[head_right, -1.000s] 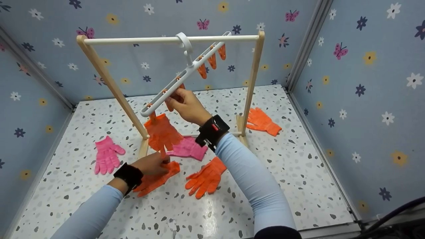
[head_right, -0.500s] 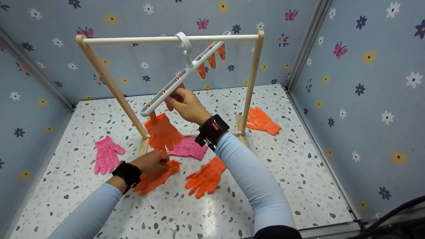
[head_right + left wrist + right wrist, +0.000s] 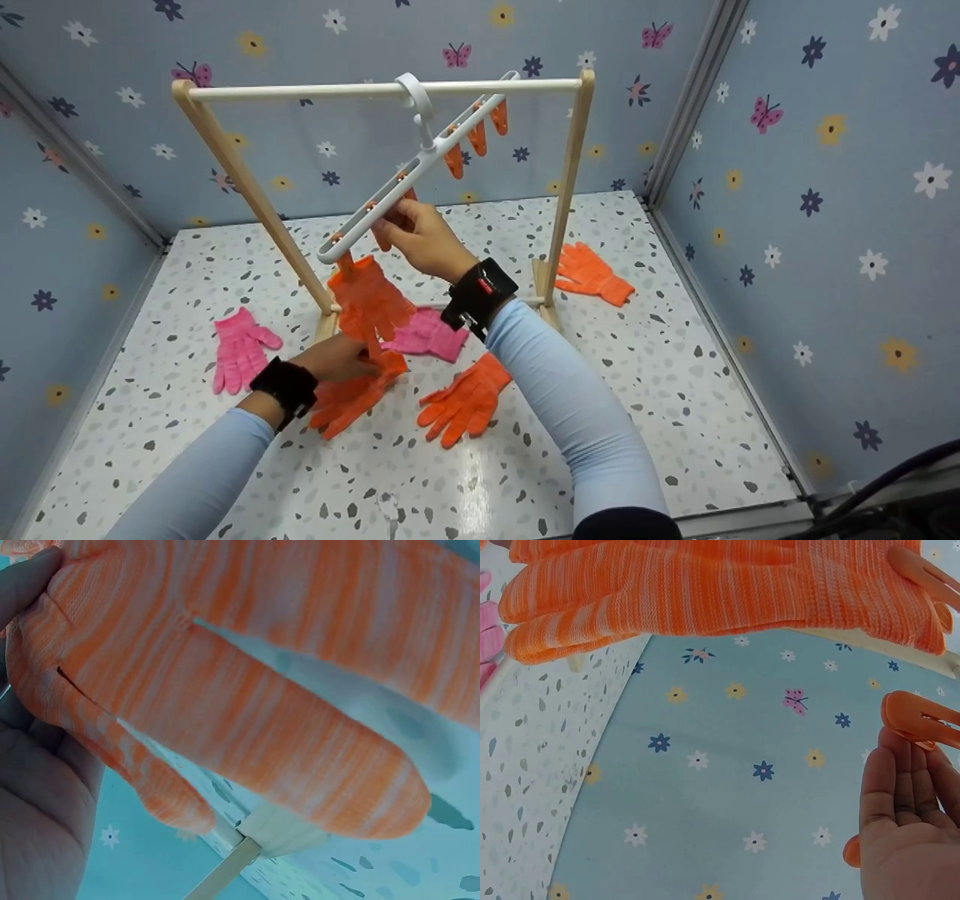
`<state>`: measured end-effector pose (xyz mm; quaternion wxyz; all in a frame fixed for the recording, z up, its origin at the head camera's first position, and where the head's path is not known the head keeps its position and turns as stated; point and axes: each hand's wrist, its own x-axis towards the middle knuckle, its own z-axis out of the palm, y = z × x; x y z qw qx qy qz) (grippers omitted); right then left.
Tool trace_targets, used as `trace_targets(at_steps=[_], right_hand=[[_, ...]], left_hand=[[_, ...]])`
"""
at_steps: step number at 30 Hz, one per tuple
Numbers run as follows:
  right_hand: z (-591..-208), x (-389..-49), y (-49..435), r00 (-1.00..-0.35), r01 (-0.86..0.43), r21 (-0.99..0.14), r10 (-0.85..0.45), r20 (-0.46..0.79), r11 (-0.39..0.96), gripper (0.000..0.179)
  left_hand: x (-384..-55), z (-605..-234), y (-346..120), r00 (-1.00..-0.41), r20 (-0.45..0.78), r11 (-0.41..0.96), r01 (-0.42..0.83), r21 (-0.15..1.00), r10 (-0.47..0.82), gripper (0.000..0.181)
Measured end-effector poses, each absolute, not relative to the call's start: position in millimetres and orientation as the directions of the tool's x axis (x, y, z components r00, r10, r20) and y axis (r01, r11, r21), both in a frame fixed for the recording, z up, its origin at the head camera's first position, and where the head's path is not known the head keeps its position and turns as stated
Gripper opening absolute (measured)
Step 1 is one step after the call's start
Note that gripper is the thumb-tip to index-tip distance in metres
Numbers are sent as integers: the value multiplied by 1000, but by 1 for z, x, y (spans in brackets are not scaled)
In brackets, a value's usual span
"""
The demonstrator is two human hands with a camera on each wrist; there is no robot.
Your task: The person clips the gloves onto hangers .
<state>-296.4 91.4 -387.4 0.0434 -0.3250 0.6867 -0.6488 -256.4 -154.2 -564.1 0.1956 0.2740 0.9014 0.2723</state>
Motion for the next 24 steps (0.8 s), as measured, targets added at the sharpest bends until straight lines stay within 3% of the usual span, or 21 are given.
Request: trace_targets(at_steps=[2, 8, 16, 24], right_hand=[[-387, -296, 91, -785, -388, -920, -503, 362, -56, 27], [-387, -296, 90, -781, -385, -920, -507, 364, -66, 27], [-388, -298, 90, -768, -406, -910, -511, 387, -79, 22], [-388, -298, 91, -759, -410, -908, -518, 394, -90, 25]], left_hand=[[-258, -561, -155, -778, -200, 695, 373, 615, 595, 40], [-259, -554, -157, -809, -157, 648, 319, 692, 566, 7], [-264, -549, -159, -823, -43, 581, 362, 729, 566, 23], [-267, -544, -161, -859, -90, 634, 299, 713, 505, 11]])
